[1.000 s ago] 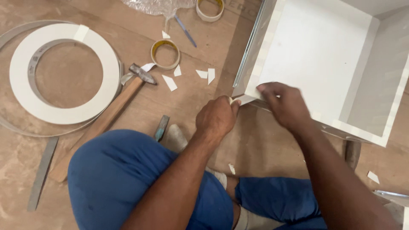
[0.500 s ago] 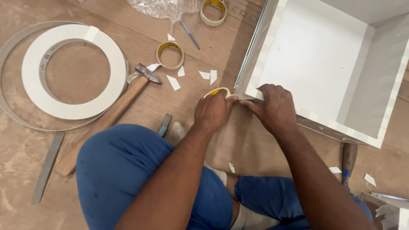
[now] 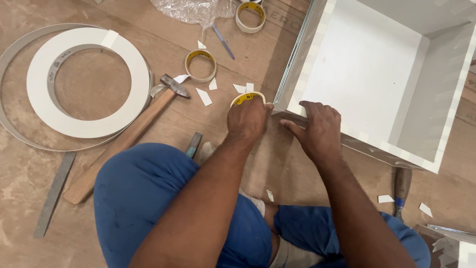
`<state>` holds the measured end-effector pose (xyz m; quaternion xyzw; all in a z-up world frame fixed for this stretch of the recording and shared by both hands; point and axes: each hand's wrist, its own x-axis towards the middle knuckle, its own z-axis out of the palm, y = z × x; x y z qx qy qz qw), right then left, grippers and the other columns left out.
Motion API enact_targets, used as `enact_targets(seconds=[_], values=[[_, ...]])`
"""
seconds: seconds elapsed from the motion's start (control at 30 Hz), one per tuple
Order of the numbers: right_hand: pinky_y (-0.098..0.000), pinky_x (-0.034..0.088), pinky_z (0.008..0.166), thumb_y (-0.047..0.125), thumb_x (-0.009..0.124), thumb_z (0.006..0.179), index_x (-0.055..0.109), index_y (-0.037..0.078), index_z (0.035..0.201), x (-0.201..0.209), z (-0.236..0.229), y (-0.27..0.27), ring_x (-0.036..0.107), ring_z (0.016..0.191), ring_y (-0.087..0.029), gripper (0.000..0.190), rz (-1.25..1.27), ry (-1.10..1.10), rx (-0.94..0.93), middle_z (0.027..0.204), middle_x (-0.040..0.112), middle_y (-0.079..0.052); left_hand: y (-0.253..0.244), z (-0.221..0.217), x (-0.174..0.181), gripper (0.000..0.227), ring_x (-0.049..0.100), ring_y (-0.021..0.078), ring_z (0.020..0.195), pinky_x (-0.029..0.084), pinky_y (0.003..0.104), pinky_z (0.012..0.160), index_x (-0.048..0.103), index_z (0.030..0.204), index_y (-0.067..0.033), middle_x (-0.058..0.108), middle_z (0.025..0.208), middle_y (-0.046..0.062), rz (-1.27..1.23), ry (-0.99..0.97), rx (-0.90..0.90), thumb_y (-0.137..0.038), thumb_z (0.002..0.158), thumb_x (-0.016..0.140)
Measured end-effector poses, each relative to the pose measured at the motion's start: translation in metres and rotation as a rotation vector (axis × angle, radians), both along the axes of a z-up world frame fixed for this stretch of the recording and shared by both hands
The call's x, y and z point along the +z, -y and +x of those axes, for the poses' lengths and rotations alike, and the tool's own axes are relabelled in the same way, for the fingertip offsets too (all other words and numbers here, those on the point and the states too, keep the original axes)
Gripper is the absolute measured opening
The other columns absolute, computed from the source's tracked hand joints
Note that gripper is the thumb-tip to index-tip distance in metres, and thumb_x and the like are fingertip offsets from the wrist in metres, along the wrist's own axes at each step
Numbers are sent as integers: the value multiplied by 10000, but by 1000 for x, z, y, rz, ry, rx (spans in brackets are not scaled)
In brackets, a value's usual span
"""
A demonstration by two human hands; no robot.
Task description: The person applies glue to the edge of a white drawer and attaches a wooden trim piece. They then use masking tape to secure the trim and a hammer with a chisel to tap the piece into place.
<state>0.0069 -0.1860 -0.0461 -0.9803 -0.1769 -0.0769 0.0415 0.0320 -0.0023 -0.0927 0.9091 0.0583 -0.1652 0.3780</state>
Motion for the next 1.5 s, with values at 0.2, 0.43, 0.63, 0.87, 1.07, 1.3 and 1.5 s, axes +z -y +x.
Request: enact_targets(seconds=[0.2, 0.43, 0.63, 0.87, 1.07, 1.3, 1.5], values=[[-541, 357, 1068, 610, 774, 871, 636, 45, 1255, -2, 0, -16, 609, 1074, -312, 697, -56, -15, -170, 1086, 683, -132, -3, 18, -7, 481, 719, 334, 970, 513, 462, 896, 760, 969, -102, 761, 954, 165, 45, 38, -64, -554, 959, 597], [-681, 176, 1130, 514, 760, 919, 516, 5, 1413, -19, -1, -49, 529, 1163, -370, 750, -29, 126, -358, 1210, 633, -173, -8, 41, -2, 490, 729, 325, 944, 551, 442, 859, 780, 927, -106, 760, 959, 147, 48, 103, -199, -577, 895, 646], [-692, 80, 1180, 324, 755, 896, 392, 55, 1548, -34, 4, -79, 474, 1188, -380, 793, 112, 148, -537, 1130, 597, -155, -13, 59, -19, 528, 715, 317, 967, 539, 450, 867, 766, 931, -87, 753, 955, 148, 28, 245, -336, -602, 876, 668], [-689, 65, 1189, 232, 783, 895, 330, 131, 1611, -37, 11, -95, 480, 1205, -366, 853, 152, 174, -656, 1085, 590, -142, -6, 60, -48, 385, 697, 344, 967, 457, 517, 929, 715, 1016, -68, 741, 987, 150, -102, 372, -384, -420, 946, 577], [-688, 72, 1173, 301, 815, 925, 356, 142, 1595, -42, 11, -94, 487, 1182, -377, 828, 137, 219, -645, 1081, 592, -148, 4, 59, -52, 299, 715, 305, 1005, 501, 477, 927, 750, 964, -130, 761, 1004, 108, 5, 338, -401, -347, 999, 547], [-674, 52, 1187, 284, 857, 810, 303, 201, 1605, -37, 15, -94, 484, 1191, -378, 973, 138, 169, -722, 1154, 583, -134, -8, 70, -11, 194, 753, 280, 967, 553, 449, 838, 772, 986, -165, 776, 1017, 94, 195, 266, -172, -254, 957, 603], [-645, 56, 1124, 287, 894, 714, 263, 93, 1576, -28, 4, -73, 344, 1378, -460, 1086, 165, 237, -416, 1478, 426, -272, -45, 65, 58, 474, 705, 357, 1034, 554, 465, 898, 722, 1033, -60, 727, 1070, 200, -100, 72, -61, -520, 946, 649]])
